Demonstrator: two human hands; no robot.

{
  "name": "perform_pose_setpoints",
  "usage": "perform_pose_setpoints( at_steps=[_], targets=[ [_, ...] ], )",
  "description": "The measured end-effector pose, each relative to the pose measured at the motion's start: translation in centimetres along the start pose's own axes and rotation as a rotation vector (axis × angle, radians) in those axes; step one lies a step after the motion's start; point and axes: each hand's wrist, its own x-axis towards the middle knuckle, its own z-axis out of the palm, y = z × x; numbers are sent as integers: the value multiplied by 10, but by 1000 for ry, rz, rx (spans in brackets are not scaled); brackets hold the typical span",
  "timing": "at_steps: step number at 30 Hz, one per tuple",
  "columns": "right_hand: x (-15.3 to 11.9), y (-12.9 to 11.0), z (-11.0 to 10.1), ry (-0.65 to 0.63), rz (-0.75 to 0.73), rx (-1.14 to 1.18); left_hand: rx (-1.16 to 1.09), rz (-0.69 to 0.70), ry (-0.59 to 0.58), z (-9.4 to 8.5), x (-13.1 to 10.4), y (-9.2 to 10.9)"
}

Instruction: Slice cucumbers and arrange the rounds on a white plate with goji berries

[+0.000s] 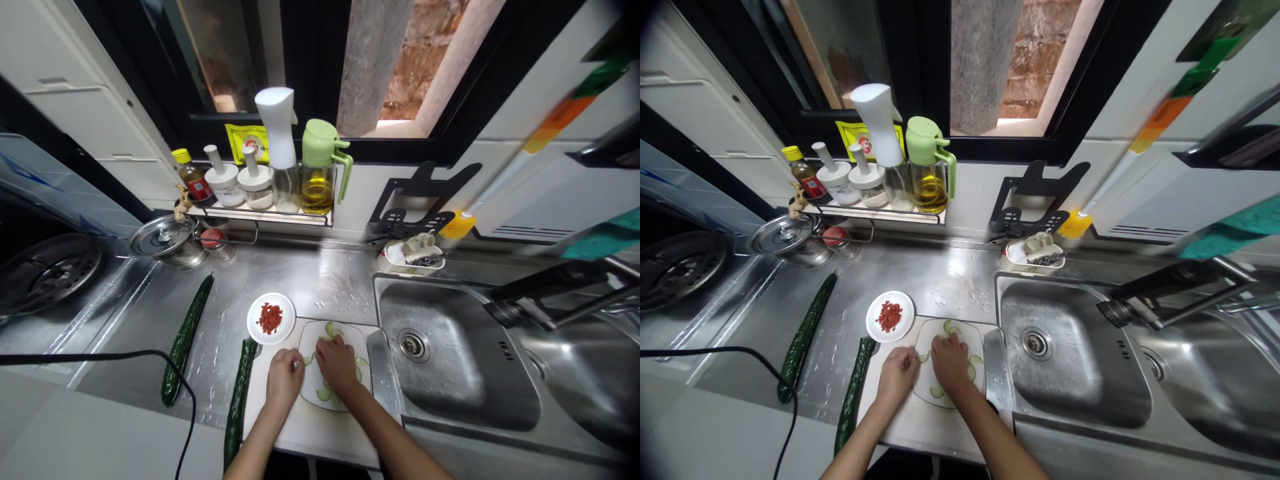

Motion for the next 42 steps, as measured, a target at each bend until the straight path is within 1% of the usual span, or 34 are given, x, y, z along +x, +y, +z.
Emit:
perform_pose_setpoints(
  at_steps=[6, 10, 15, 23, 26, 29, 33, 37, 42],
  targets=[
    [0, 2, 4, 30, -54, -76, -24, -32, 26, 1, 1, 2],
    [-2, 5, 6, 57, -93, -99, -99, -2, 63, 4, 0, -3],
    [-7, 9, 11, 82, -137, -102, -117, -2, 59, 5, 0, -8],
    [-10, 13, 16, 125, -185, -99, -125, 7, 51, 6, 1, -10],
    [-11, 14, 16, 147, -199, -90, -109, 0, 61, 4, 1, -11],
    [-12, 16, 17, 175, -209, -71, -64, -45, 102, -4, -2, -15],
    [-17, 20, 18, 228, -204, -19, 47, -116, 154, -15, -12, -27],
    [-28, 21, 18, 275, -194, 35, 131, -178, 129, -18, -22, -38],
    [-55, 14, 25, 285, -226, 114, 162, -235, 113, -18, -21, -35]
  ],
)
